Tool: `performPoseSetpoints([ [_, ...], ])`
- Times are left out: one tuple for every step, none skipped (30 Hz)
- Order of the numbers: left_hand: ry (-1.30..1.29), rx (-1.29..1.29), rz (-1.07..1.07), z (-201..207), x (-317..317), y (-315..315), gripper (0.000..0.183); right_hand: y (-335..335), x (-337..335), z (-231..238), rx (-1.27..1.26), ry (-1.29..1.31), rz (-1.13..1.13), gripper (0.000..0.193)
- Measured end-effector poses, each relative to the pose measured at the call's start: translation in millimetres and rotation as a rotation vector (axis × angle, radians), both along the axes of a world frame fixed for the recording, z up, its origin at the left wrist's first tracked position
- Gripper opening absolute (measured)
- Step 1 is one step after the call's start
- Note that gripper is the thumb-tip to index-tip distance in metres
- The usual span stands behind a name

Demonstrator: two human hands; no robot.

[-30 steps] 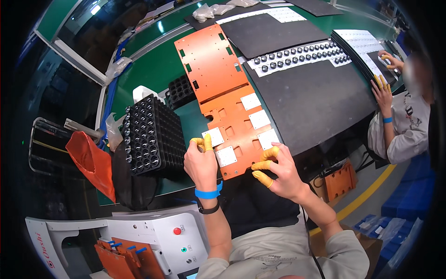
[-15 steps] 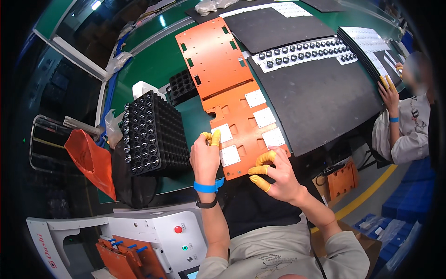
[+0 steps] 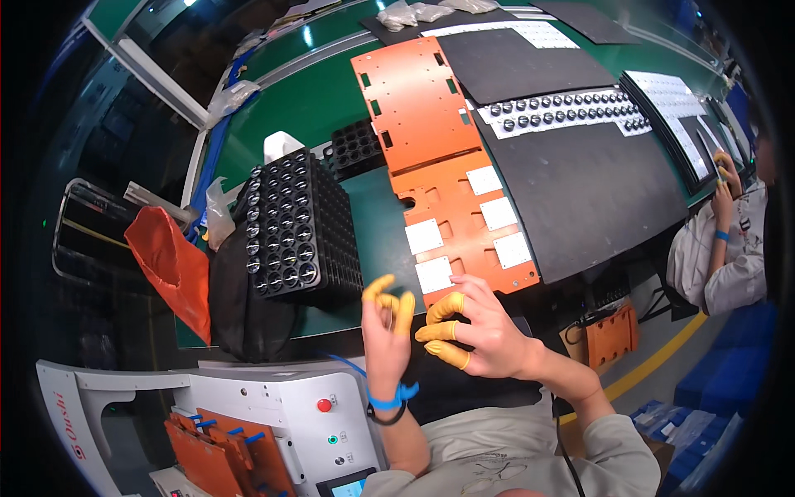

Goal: The person places small white square components onto an orange tray, then picks up cylindrical black objects from a black tray and attaches them to the white squares. The person repeatedly handles the components and places them into the orange tray. A coworker is visible in the background performing a similar task.

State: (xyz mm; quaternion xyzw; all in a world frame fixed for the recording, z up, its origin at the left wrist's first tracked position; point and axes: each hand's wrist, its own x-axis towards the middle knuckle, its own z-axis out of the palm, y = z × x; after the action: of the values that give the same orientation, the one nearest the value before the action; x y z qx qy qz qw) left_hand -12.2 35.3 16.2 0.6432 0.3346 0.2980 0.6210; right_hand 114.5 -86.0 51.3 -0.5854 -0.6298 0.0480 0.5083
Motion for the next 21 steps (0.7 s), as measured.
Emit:
performPoseSetpoints([
  [-0.003, 0.032, -0.068, -2, -14, -5, 0.040, 3, -1, 2, 0.002, 0.023, 0.015, 0.022],
  [-0.051, -0.117, -0.103, -2, -27, -8, 0.043, 6, -4, 4, 0.003, 0.049, 0.030, 0.023],
  [-0.100, -0.265, -0.138, -2, -38, -10, 0.046, 9, -7, 6, 0.003, 0.076, 0.045, 0.023],
  [-0.150, -0.413, -0.173, -3, -50, -13, 0.049, 14, -10, 8, 0.019, 0.093, 0.073, 0.023],
  [-0.267, -0.558, -0.253, -10, -65, -12, 0.064, 24, -14, 13, 0.040, 0.110, 0.107, 0.024],
  [-0.300, -0.617, -0.226, -13, -75, -15, 0.069, 33, -18, 19, 0.061, 0.129, 0.135, 0.024],
  [-0.334, -0.676, -0.201, -16, -83, -19, 0.073, 45, -22, 26, 0.090, 0.111, 0.160, 0.024],
  [-0.369, -0.730, -0.179, -19, -91, -21, 0.077, 58, -26, 33, 0.128, 0.065, 0.157, 0.025],
  [-0.438, -0.761, -0.271, -34, -102, -19, 0.069, 71, -30, 39, 0.167, 0.020, 0.152, 0.026],
  [-0.383, -0.751, -0.247, -40, -110, -20, 0.066, 86, -34, 44, 0.203, -0.023, 0.144, 0.027],
  [-0.326, -0.747, -0.239, -45, -114, -22, 0.064, 103, -37, 50, 0.248, -0.057, 0.082, 0.025],
  [-0.267, -0.742, -0.234, -48, -117, -23, 0.061, 121, -39, 56, 0.293, -0.091, 0.015, 0.023],
  [-0.285, -0.652, -0.284, -52, -124, -23, 0.056, 137, -45, 62, 0.267, -0.098, -0.049, 0.023],
  [-0.303, -0.649, -0.259, -53, -123, -25, 0.060, 152, -47, 66, 0.217, -0.113, -0.091, 0.023],
  [-0.319, -0.579, -0.292, -57, -126, -25, 0.063, 167, -49, 65, 0.133, -0.199, -0.130, 0.025],
  [-0.340, -0.512, -0.328, -60, -128, -25, 0.067, 179, -51, 66, 0.044, -0.285, -0.172, 0.028],
  [-0.329, -0.493, -0.313, -61, -131, -26, 0.069, 189, -57, 66, 0.035, -0.309, -0.214, 0.031],
  [-0.320, -0.474, -0.303, -61, -132, -27, 0.071, 194, -60, 69, 0.027, -0.335, -0.261, 0.034],
  [-0.313, -0.454, -0.292, -60, -131, -28, 0.073, 195, -61, 70, 0.006, -0.376, -0.277, 0.029],
  [-0.317, -0.436, -0.271, -54, -129, -29, 0.073, 199, -64, 71, -0.004, -0.404, -0.314, 0.021],
  [-0.321, -0.418, -0.250, -47, -124, -31, 0.073, 202, -66, 71, -0.029, -0.405, -0.335, 0.018],
])
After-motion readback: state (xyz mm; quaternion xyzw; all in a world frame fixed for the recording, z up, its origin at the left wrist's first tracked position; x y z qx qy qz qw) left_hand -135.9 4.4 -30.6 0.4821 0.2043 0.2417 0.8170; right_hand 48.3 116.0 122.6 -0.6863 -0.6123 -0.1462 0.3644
